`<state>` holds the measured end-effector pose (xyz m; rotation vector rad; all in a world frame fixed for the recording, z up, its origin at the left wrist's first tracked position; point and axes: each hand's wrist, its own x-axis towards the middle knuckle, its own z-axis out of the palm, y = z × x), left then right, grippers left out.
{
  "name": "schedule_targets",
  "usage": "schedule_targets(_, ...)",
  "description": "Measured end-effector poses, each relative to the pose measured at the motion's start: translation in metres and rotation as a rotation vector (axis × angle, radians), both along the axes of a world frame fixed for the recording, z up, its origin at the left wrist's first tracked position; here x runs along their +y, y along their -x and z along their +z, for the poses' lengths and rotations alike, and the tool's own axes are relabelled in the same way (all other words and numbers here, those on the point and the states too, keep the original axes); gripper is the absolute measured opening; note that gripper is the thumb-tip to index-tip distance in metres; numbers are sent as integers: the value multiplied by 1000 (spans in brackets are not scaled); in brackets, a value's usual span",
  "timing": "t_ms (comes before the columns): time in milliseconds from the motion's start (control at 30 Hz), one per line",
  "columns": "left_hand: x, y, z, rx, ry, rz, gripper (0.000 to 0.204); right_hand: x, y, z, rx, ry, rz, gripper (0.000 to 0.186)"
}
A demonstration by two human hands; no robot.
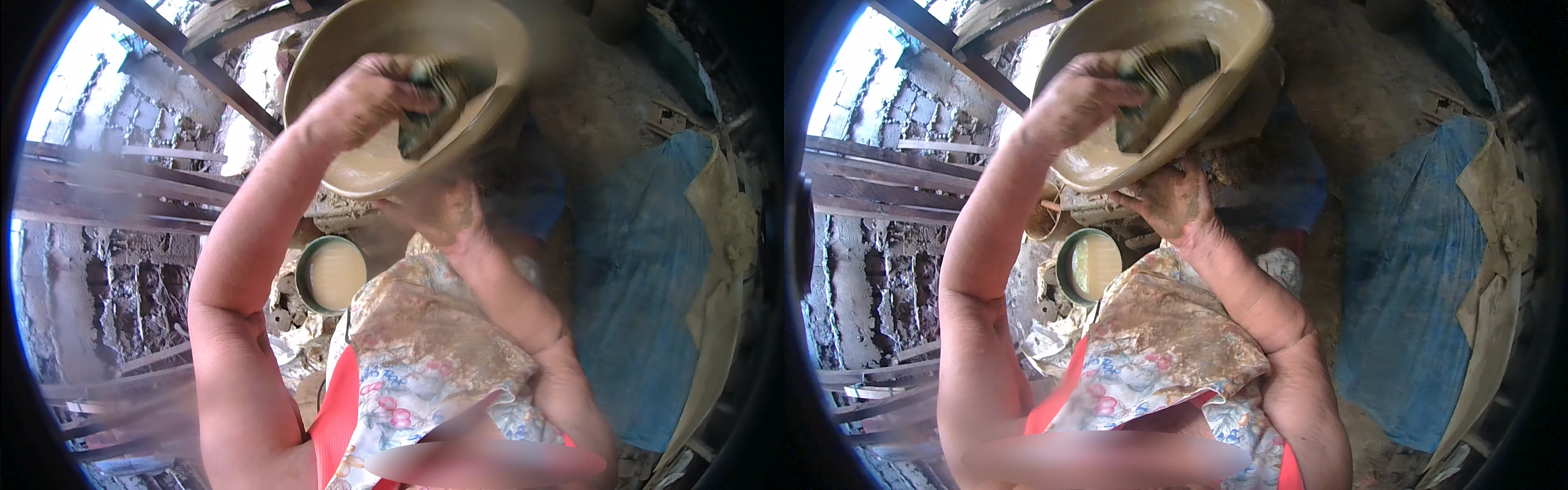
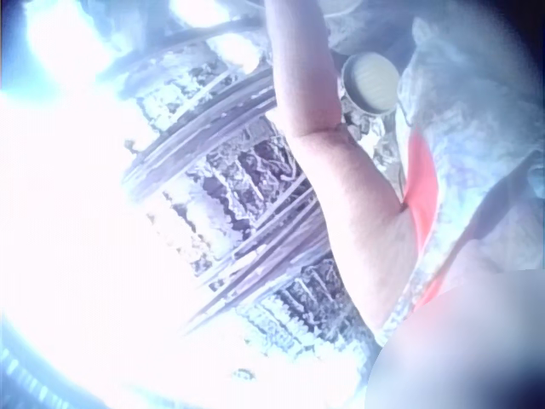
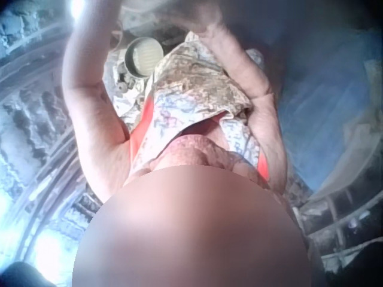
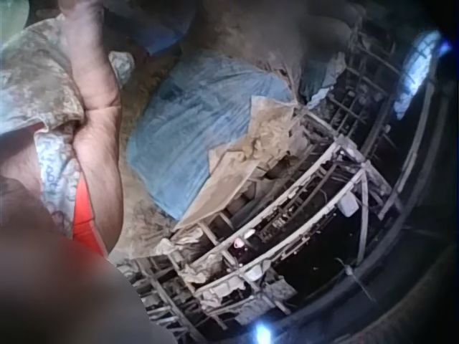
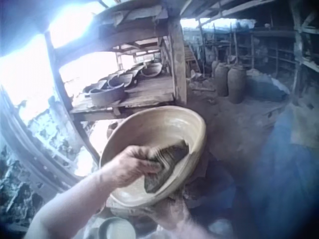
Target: The person shapes a clay vessel on a spinning pottery wheel, using both hands to pull and smooth the walls and rim. They occasionally dip fingers into a small container of slip to lubricate the surface and refine the form.
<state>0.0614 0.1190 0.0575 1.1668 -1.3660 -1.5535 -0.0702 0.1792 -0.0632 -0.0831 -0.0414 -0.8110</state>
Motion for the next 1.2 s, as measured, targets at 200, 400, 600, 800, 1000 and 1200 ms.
schedule_targets(200,77,-89,4,295,278,582,39,0,2,-6,37,21,-60,53)
schedule_targets(400,184,-140,-169,-56,-93,921,37,-8,7,-14,-146,-36,-27,48)
schedule_targets(600,274,-159,-314,-955,-539,514,37,-6,9,-12,-205,-74,-13,49)
schedule_targets(800,199,-145,-190,-1295,53,728,13,-5,9,-12,-218,-71,-8,48)
schedule_targets(1000,59,-78,-39,-464,808,308,41,-5,3,-14,-177,-13,-20,49)
schedule_targets(1200,-53,-50,-70,-727,421,-67,37,-6,4,-5,-112,-57,-10,52)
